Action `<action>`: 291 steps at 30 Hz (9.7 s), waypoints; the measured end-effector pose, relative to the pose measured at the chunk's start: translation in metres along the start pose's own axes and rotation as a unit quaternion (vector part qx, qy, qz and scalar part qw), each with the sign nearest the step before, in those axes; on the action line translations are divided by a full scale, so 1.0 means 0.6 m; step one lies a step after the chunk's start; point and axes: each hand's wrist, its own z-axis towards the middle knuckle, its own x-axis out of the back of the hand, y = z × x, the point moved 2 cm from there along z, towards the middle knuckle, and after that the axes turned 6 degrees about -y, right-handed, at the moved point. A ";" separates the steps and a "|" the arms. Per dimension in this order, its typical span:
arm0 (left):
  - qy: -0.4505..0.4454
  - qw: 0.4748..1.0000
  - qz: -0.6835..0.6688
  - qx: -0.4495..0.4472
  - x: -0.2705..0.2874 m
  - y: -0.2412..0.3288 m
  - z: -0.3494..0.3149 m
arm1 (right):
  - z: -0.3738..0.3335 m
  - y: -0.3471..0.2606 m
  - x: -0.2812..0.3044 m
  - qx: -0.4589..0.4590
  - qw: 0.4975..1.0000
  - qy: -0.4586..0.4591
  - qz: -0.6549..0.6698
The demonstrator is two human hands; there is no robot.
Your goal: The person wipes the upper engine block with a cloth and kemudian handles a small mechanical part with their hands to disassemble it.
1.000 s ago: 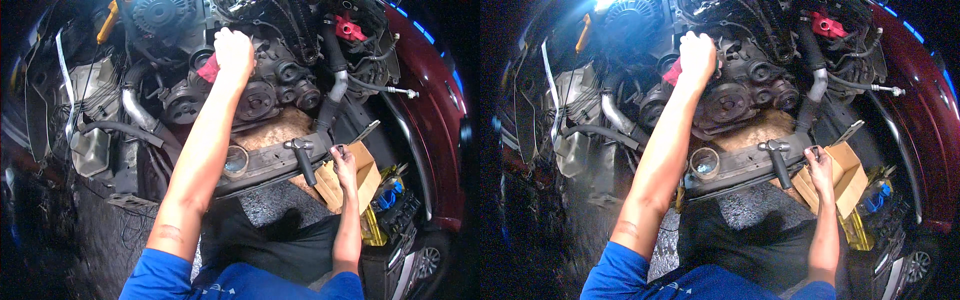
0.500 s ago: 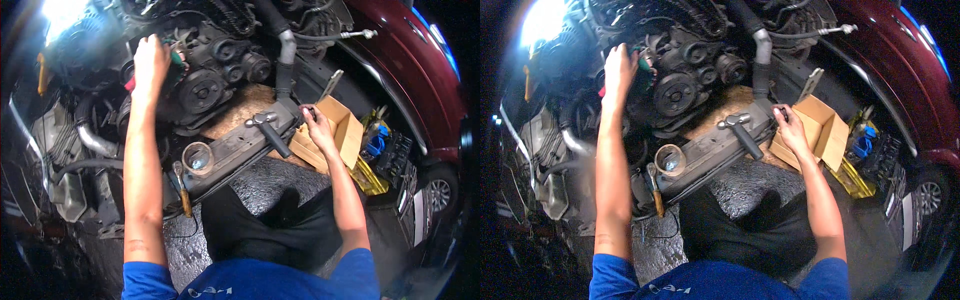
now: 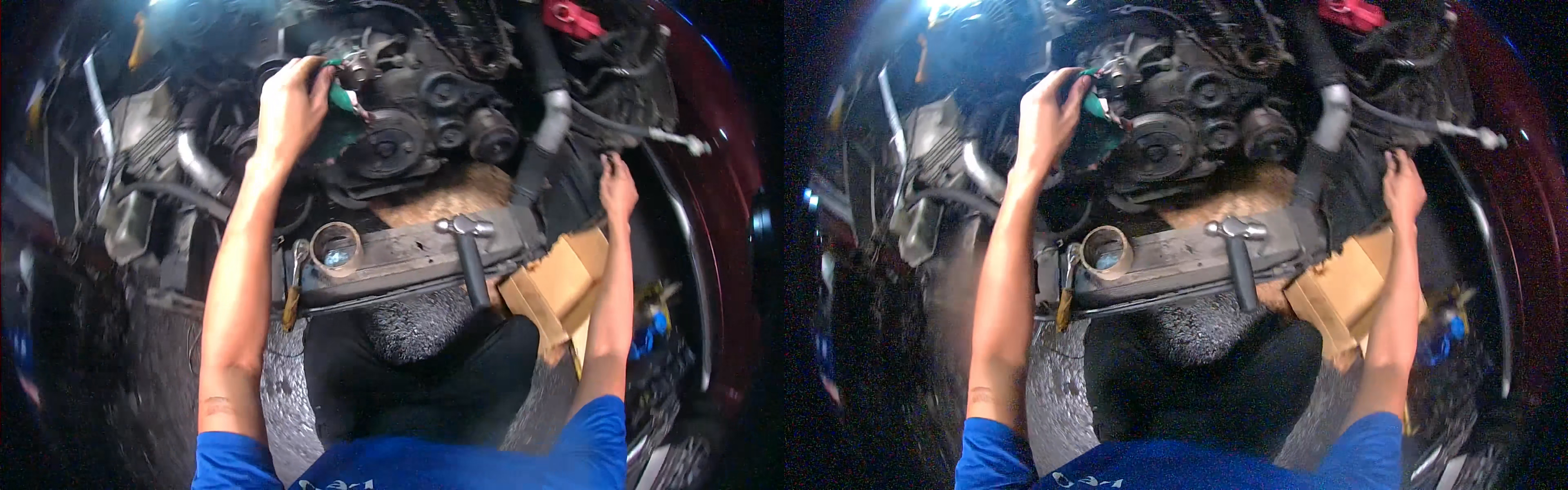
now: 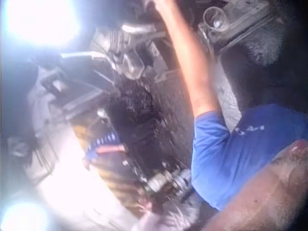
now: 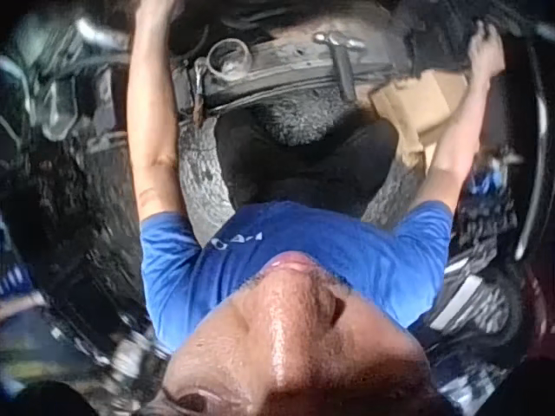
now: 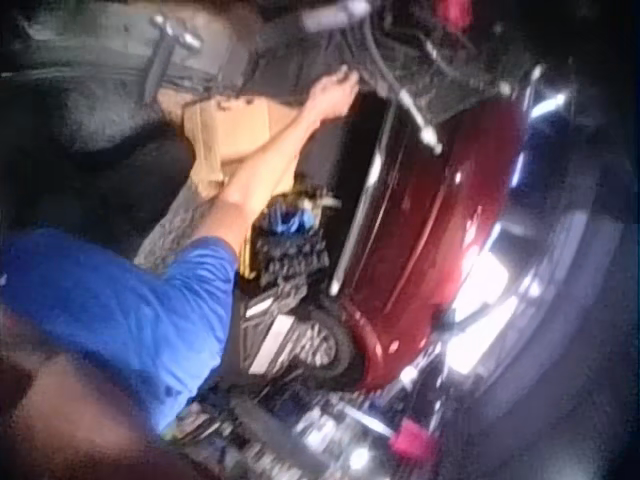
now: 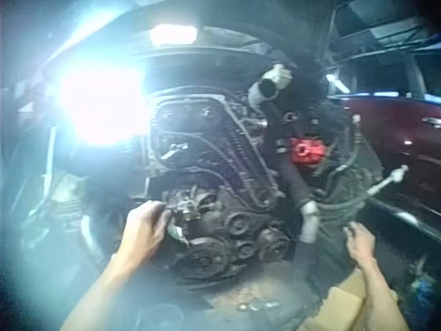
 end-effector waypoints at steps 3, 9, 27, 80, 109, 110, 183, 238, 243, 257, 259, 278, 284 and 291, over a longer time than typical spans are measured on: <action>0.077 0.993 -0.013 0.084 0.044 0.033 -0.043 | 0.009 0.023 -0.021 -0.040 0.999 -0.015 -0.002; 0.251 0.954 0.127 0.101 0.091 0.043 0.020 | 0.004 0.029 -0.020 -0.034 0.999 -0.038 -0.009; 0.124 0.941 0.313 0.046 -0.063 0.053 0.062 | 0.000 0.023 -0.022 0.008 1.000 0.003 -0.005; 0.227 0.878 -0.251 0.339 -0.003 0.083 0.009 | -0.005 0.011 -0.011 -0.010 1.000 -0.013 -0.002; -0.018 0.939 0.314 0.137 -0.157 0.053 0.095 | -0.003 0.025 -0.025 -0.025 0.999 -0.022 -0.030; -0.010 0.936 0.325 0.137 -0.156 0.052 0.094 | -0.001 0.026 -0.025 -0.031 0.999 -0.020 -0.038; -0.003 0.866 0.382 0.323 0.330 -0.149 -0.458 | 0.061 -0.800 0.174 0.209 0.930 0.024 0.301; 0.023 0.880 0.380 0.284 0.335 -0.152 -0.467 | 0.293 -0.830 0.155 0.601 0.798 -0.035 0.006; 0.016 0.866 0.411 0.284 0.330 -0.153 -0.465 | 0.289 -0.826 0.164 0.539 0.840 0.057 -0.015; -0.134 0.960 0.032 0.245 0.163 0.001 -0.440 | -0.146 -0.646 0.186 0.308 0.846 -0.226 0.372; -0.207 0.933 0.059 0.288 0.113 -0.002 -0.433 | -0.202 -0.610 0.176 0.269 0.856 -0.199 0.395; 0.049 0.684 -0.620 0.381 0.134 0.073 -0.423 | -0.353 -0.506 0.160 0.010 0.519 -0.348 0.781; 0.000 0.508 -0.768 0.390 0.140 0.189 -0.387 | -0.384 -0.570 0.163 -0.006 0.418 -0.350 0.838; 0.003 0.535 -0.746 0.396 0.138 0.223 -0.373 | -0.415 -0.593 0.154 -0.043 0.314 -0.402 0.859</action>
